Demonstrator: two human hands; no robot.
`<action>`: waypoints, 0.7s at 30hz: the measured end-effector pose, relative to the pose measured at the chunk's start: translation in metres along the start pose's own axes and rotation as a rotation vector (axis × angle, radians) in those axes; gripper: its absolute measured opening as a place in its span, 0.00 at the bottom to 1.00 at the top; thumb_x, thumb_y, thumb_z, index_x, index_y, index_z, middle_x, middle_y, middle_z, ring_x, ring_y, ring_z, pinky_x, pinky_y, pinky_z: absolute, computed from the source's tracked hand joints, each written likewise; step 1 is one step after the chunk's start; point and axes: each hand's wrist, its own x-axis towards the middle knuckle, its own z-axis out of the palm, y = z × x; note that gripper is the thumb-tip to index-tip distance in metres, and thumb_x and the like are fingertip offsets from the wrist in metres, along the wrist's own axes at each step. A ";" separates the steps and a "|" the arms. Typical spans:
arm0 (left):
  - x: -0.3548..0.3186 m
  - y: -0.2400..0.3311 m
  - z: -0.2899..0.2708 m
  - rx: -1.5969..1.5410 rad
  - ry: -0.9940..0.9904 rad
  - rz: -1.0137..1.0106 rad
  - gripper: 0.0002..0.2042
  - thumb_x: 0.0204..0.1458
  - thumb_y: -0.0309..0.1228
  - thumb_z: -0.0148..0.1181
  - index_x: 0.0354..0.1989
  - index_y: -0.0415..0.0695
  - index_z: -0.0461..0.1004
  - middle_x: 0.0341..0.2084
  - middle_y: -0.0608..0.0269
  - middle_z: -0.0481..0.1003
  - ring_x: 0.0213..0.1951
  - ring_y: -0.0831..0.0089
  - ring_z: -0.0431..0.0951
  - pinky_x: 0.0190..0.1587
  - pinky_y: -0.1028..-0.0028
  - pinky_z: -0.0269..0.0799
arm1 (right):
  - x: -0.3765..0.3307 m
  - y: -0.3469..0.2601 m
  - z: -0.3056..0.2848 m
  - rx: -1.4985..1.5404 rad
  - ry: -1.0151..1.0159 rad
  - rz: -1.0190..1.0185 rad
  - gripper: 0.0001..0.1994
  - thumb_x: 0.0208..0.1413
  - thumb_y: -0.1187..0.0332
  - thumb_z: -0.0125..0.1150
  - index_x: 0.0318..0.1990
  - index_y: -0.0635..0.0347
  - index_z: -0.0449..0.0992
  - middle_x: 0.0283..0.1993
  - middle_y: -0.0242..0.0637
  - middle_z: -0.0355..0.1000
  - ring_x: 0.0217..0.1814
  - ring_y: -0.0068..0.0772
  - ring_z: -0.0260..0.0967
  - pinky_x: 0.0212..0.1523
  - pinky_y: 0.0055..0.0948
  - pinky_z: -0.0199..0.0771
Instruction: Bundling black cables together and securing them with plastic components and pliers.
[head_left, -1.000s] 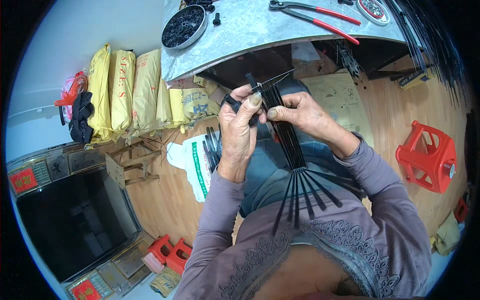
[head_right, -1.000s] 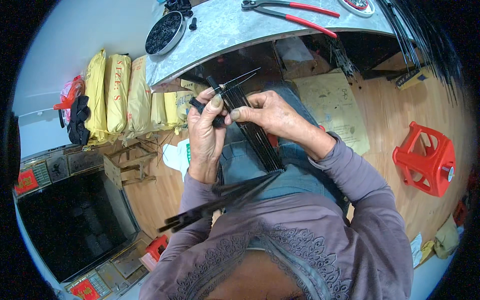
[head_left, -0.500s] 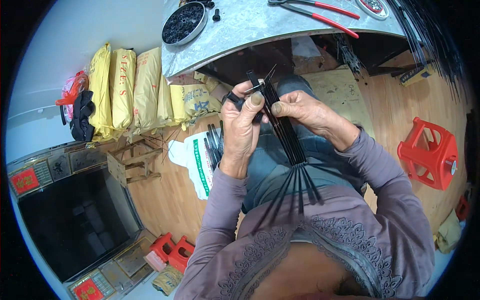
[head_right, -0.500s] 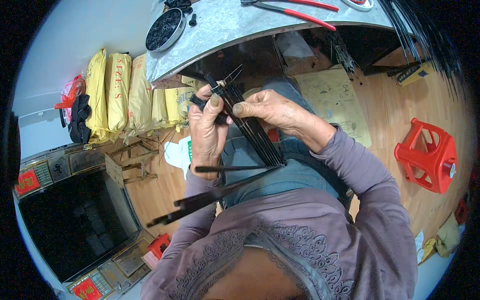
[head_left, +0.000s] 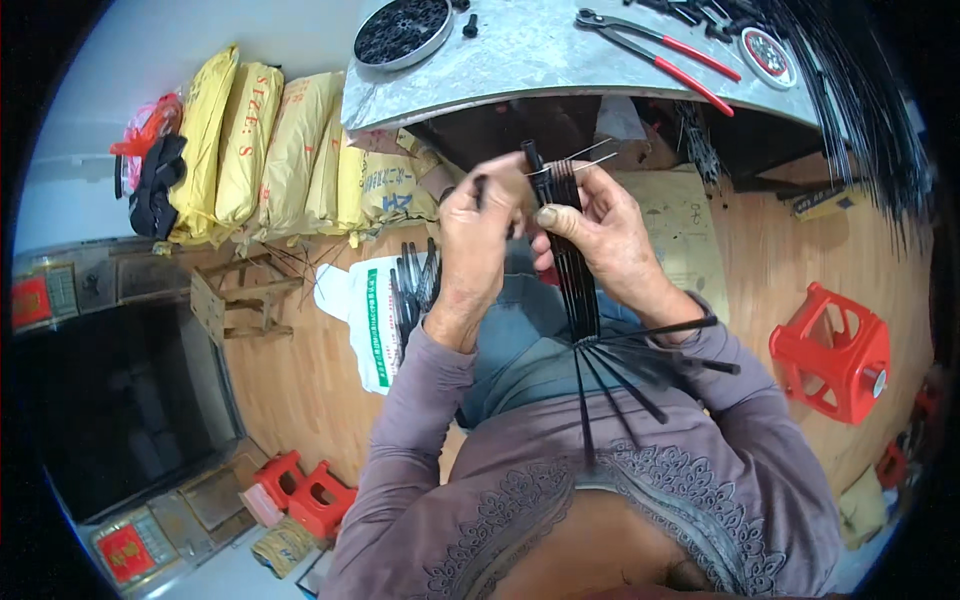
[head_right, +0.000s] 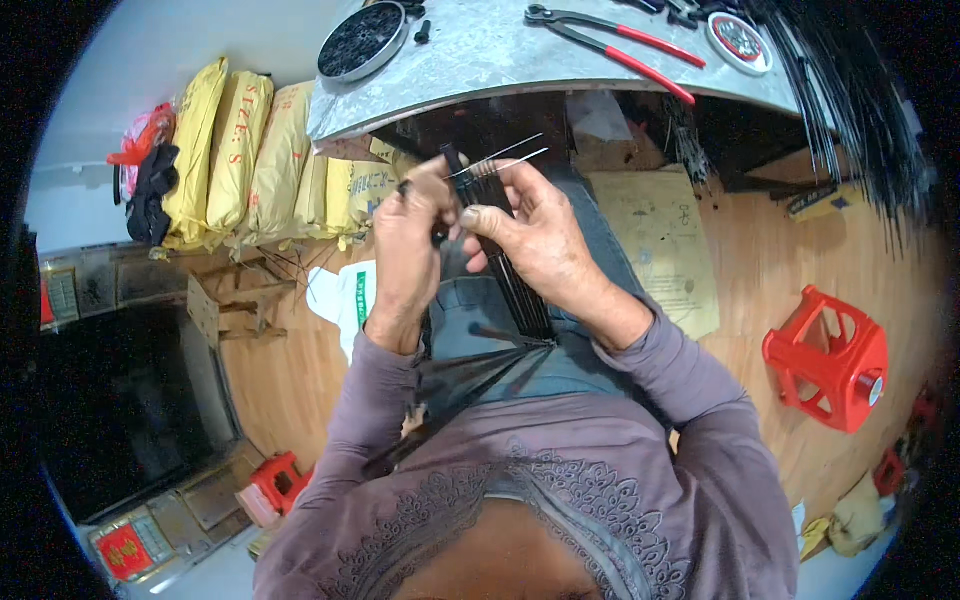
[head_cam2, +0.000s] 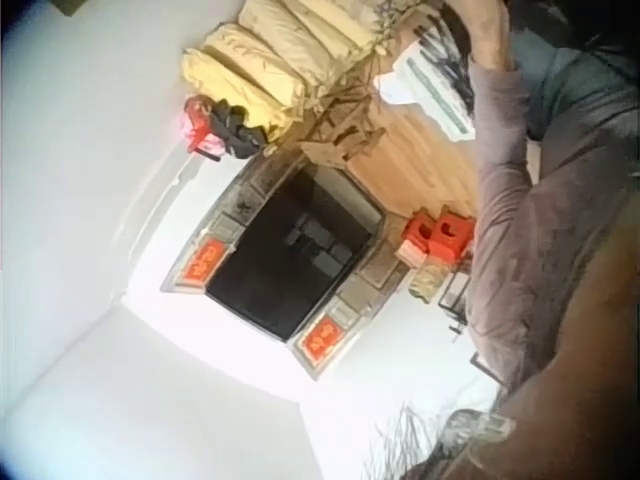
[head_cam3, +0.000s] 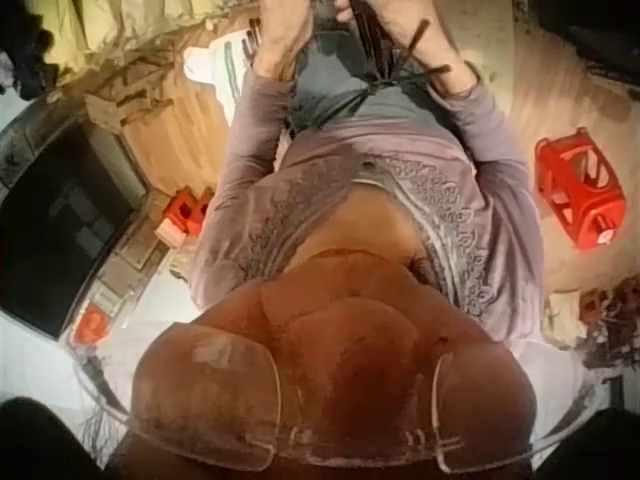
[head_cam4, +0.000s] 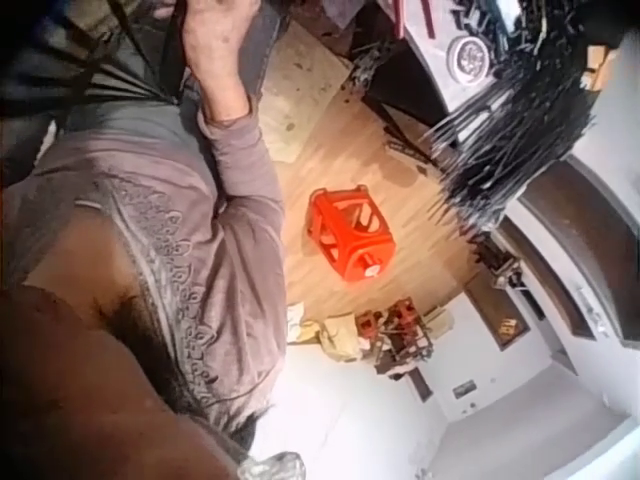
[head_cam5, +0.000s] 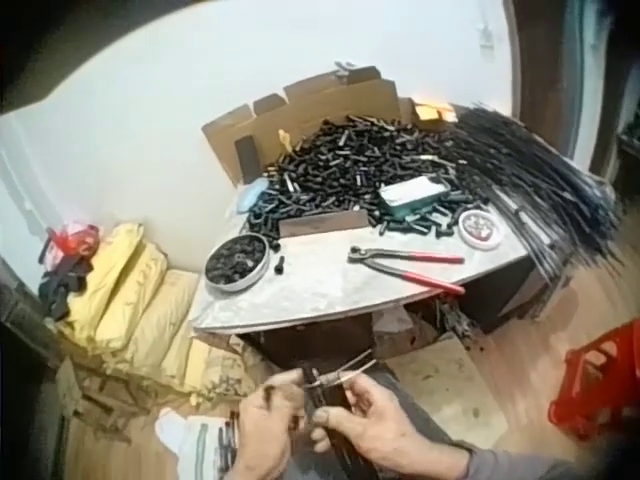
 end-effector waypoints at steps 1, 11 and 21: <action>0.007 -0.002 -0.004 -0.080 0.015 0.077 0.15 0.61 0.39 0.52 0.41 0.37 0.73 0.32 0.63 0.73 0.26 0.83 0.69 0.27 0.80 0.66 | 0.001 0.002 0.002 0.005 0.030 -0.036 0.16 0.57 0.74 0.58 0.52 0.65 0.64 0.32 0.35 0.72 0.29 0.21 0.72 0.27 0.20 0.77; 0.055 0.037 -0.005 -0.133 -0.364 -0.207 0.21 0.57 0.34 0.58 0.55 0.35 0.66 0.36 0.63 0.74 0.39 0.73 0.75 0.45 0.72 0.71 | 0.009 0.008 0.008 -0.157 0.016 -0.027 0.13 0.59 0.73 0.56 0.50 0.62 0.65 0.27 0.31 0.68 0.24 0.19 0.66 0.23 0.18 0.70; 0.054 0.017 -0.010 -0.233 -0.283 -0.174 0.18 0.56 0.32 0.58 0.52 0.35 0.68 0.37 0.60 0.75 0.41 0.73 0.76 0.47 0.74 0.74 | 0.010 0.007 0.006 -0.117 0.041 -0.012 0.08 0.57 0.70 0.57 0.41 0.64 0.68 0.27 0.32 0.68 0.23 0.19 0.66 0.22 0.17 0.69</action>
